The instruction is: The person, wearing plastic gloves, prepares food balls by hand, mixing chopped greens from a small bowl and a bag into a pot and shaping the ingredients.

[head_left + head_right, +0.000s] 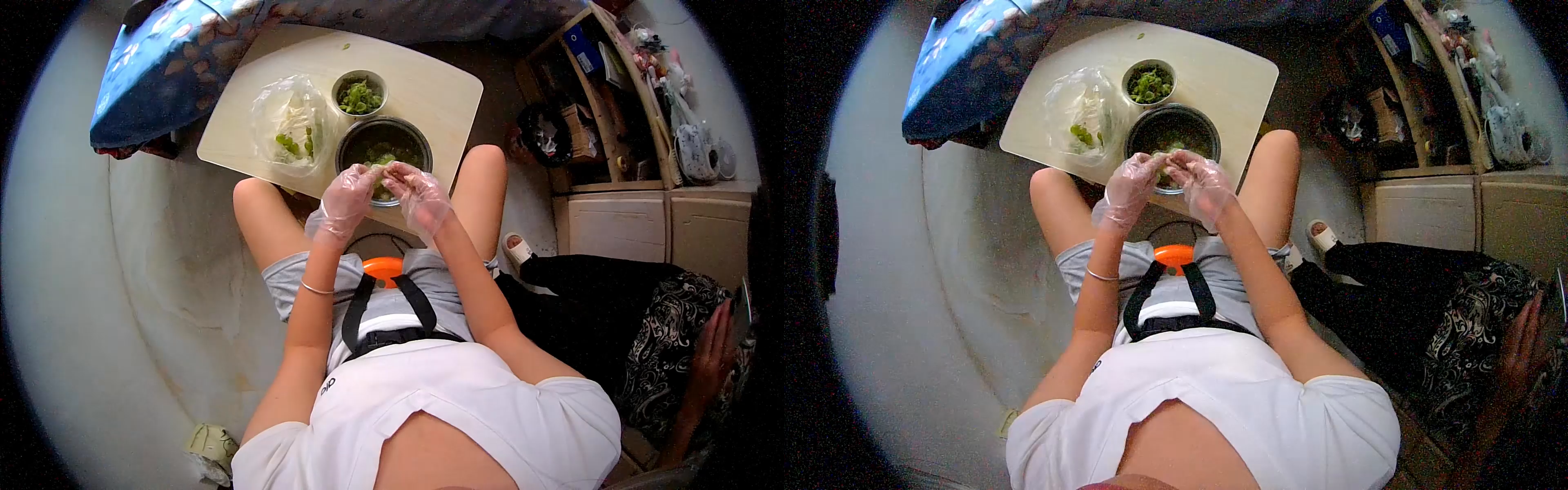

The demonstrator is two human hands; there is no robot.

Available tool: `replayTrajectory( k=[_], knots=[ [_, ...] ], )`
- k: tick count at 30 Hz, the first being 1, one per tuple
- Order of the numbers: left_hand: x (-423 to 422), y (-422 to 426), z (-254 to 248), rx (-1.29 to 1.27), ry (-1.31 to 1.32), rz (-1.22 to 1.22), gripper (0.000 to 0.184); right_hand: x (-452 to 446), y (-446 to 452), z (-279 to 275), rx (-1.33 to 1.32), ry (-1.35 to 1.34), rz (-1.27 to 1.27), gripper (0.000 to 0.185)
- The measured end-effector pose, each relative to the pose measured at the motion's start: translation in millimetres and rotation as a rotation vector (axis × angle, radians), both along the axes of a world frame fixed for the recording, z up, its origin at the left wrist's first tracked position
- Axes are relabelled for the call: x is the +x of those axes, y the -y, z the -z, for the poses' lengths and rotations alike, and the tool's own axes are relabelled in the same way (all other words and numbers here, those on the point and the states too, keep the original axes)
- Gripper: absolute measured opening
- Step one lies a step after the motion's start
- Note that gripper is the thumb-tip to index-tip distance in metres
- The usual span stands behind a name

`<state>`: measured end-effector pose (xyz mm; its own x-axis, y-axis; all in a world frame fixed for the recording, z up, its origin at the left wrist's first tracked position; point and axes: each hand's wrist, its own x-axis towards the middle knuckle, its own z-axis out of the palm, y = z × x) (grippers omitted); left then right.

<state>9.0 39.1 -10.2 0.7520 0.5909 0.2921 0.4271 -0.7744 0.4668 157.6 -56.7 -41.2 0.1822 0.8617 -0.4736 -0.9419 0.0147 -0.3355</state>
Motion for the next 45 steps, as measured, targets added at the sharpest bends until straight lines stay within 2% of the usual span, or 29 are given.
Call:
replayTrajectory(
  k=[4,6,8,9,10,12,14,16,18,19,20,22,23,24,26,27,28,30,31,34,35,37,39,40,41,42,43,44,45],
  knots=[
    [-8,-1,5,0.051,0.023,-0.007,0.031,-1,-4,0,0.171,-0.047,-0.013,0.027],
    [-11,-4,18,-0.011,0.121,-0.02,0.024,4,-10,-1,0.247,-0.053,-0.044,0.029],
    [-15,-4,28,-0.051,0.126,-0.021,0.024,13,-22,-6,0.236,0.131,-0.052,0.03],
    [-18,-6,30,-0.091,0.122,-0.015,0.023,19,-31,-20,0.385,0.359,-0.063,0.029],
    [-20,-8,30,-0.077,0.127,-0.02,0.023,29,-46,-28,0.419,0.42,-0.064,0.028],
    [-23,-7,29,-0.171,0.151,-0.024,0.023,39,-67,-62,0.182,0.646,0.039,0.026],
    [-24,-8,26,-0.185,0.152,-0.04,0.023,57,-100,-70,0.281,0.921,0.085,0.024],
    [-24,-9,23,-0.227,0.145,-0.007,0.02,65,-127,-92,0.311,0.953,0.086,0.024],
    [-25,-10,25,-0.193,0.095,-0.016,0.02,69,-153,-98,0.159,1.663,0.072,0.026],
    [-23,-10,30,-0.149,0.078,-0.016,0.02,71,-168,-78,0.124,1.806,0.15,0.028],
    [-23,-9,33,-0.104,0.061,-0.014,0.019,68,-181,-62,0.139,1.8,0.142,0.028],
    [-26,-3,26,-0.082,0.05,-0.037,0.02,56,-205,-21,-0.359,2.507,-0.574,0.028],
    [-27,-4,26,-0.11,0.047,-0.015,0.02,75,-216,41,0.017,2.499,-0.166,0.027],
    [-26,-8,27,-0.14,0.048,0.003,0.019,77,-222,40,0.033,2.497,-0.163,0.027],
    [-29,-6,19,-0.142,0.075,-0.026,0.019,72,-220,30,-0.345,2.588,-0.307,0.025],
    [-32,-6,21,-0.181,0.091,-0.031,0.018,74,-216,31,-0.168,2.403,-0.124,0.021],
    [-32,-8,21,-0.212,0.115,-0.03,0.017,72,-213,31,-0.175,2.399,-0.124,0.021],
    [-30,-12,22,-0.233,0.109,-0.012,0.017,78,-213,26,0.023,2.242,0.095,0.018],
    [-30,-15,22,-0.257,0.087,-0.005,0.017,79,-216,27,0.022,2.236,0.093,0.018],
    [-27,-16,18,-0.248,0.159,-0.005,0.017,78,-215,20,-0.117,1.681,-0.12,0.017],
    [-28,-16,15,-0.243,0.155,-0.003,0.017,77,-205,19,-0.116,1.678,-0.114,0.017],
    [-32,-20,11,-0.347,0.245,-0.051,0.015,59,-157,-2,0.178,1.16,-0.086,0.019],
    [-44,-32,20,-0.376,0.32,-0.105,0.015,31,-114,4,0.158,0.733,-0.008,0.021],
    [-50,-36,24,-0.42,0.398,-0.16,0.014,24,-91,-2,0.072,0.751,-0.123,0.019],
    [-53,-39,21,-0.631,0.456,-0.302,0.013,22,-68,-6,-0.014,0.763,-0.238,0.017],
    [-62,-52,33,-0.64,0.482,-0.369,0.012,20,-44,11,0.113,0.831,-0.271,0.017],
    [-70,-64,32,-0.784,0.558,-0.451,0.011,21,-28,23,0.185,0.865,-0.295,0.017],
    [-76,-83,33,-0.791,0.525,-0.471,0.012,22,-12,35,0.258,0.897,-0.317,0.017],
    [-82,-103,34,-0.799,0.488,-0.489,0.012,21,2,38,0.304,0.461,-0.338,0.018]
  ],
)
